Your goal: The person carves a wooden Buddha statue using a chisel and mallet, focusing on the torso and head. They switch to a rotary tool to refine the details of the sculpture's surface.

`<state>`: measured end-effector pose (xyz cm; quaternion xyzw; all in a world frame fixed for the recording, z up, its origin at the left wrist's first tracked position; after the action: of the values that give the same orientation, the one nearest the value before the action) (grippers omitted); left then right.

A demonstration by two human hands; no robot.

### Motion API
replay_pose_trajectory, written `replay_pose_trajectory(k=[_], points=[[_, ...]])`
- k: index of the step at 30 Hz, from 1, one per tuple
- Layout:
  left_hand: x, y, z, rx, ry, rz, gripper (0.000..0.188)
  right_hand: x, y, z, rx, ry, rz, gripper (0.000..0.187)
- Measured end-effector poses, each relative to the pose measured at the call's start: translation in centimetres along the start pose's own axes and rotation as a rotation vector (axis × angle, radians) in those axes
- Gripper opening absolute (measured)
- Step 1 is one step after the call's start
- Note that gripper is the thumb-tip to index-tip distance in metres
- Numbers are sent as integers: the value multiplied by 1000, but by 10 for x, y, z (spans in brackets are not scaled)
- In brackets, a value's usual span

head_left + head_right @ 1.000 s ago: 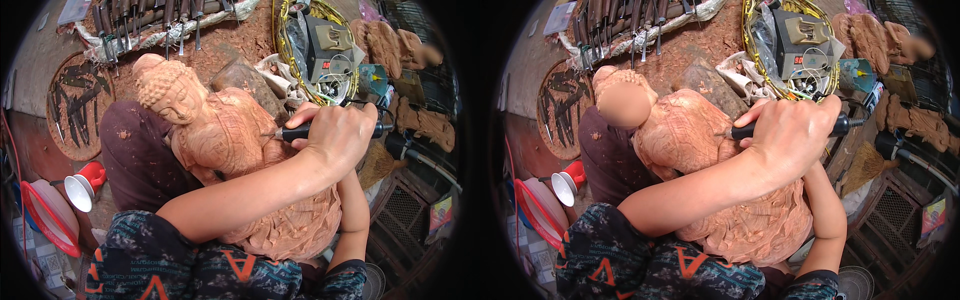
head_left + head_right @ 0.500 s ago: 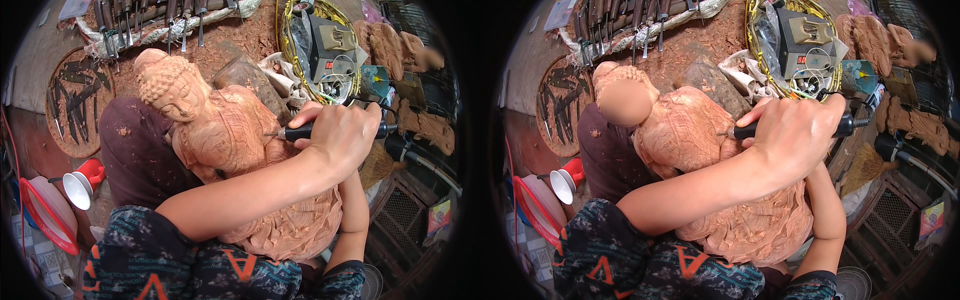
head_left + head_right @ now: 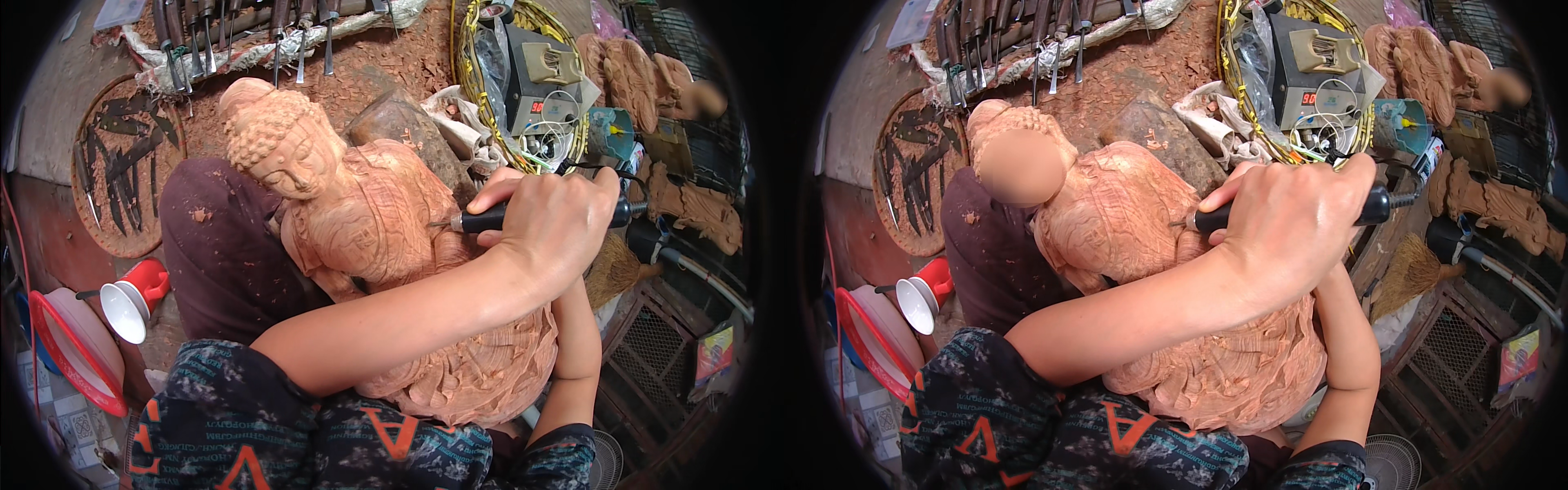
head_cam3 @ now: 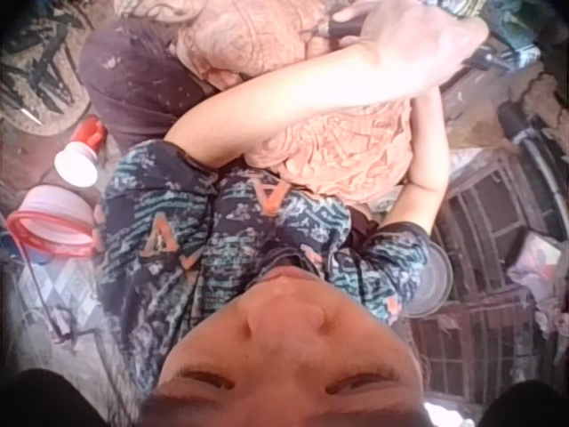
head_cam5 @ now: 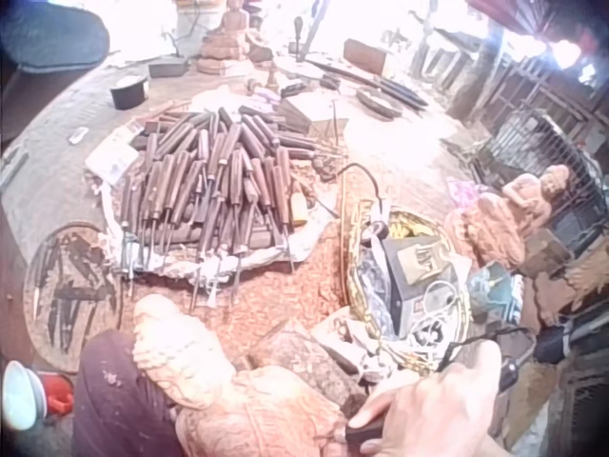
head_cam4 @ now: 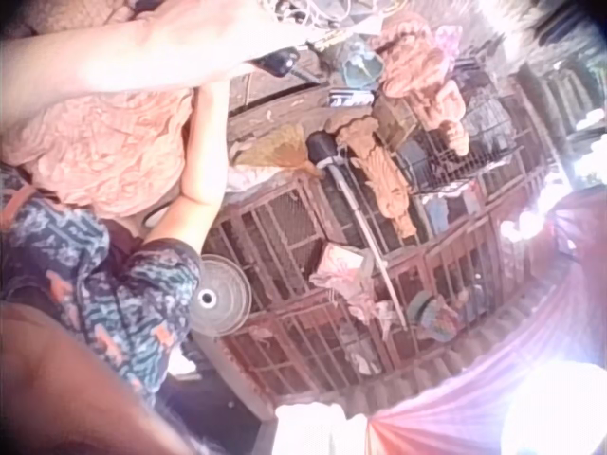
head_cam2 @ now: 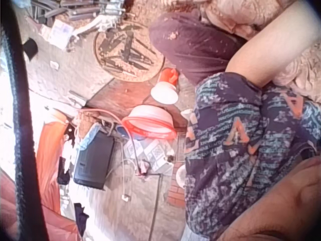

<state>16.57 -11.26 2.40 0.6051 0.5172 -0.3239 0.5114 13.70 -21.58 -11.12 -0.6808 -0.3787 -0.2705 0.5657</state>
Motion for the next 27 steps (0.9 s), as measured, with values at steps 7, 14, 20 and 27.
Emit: replay_pose_trajectory(k=[7, 14, 20, 27], points=[[-1, 1, 2, 19, 32, 9, 7, -2, 0, 1, 4, 10, 6, 42], [-3, 2, 1, -11, 0, 17, 8, -4, 0, -2, -6, 21, 16, 46], [-7, 4, 7, 30, 121, 62, 6, -7, 2, -7, -5, 48, 34, 49], [1, 9, 26, 98, 269, 55, 5, -9, 14, 4, 42, 145, 148, 53]])
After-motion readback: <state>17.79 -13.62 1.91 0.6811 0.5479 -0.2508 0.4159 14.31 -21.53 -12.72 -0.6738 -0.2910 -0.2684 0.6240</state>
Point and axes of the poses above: each hand's wrist, its own y-axis towards the middle knuckle, its own z-axis out of the palm, x = y × z, the point moved 9 cm from there along y, towards the middle knuckle, and after that the axes turned 14 degrees about -x, right-handed, at the moved point
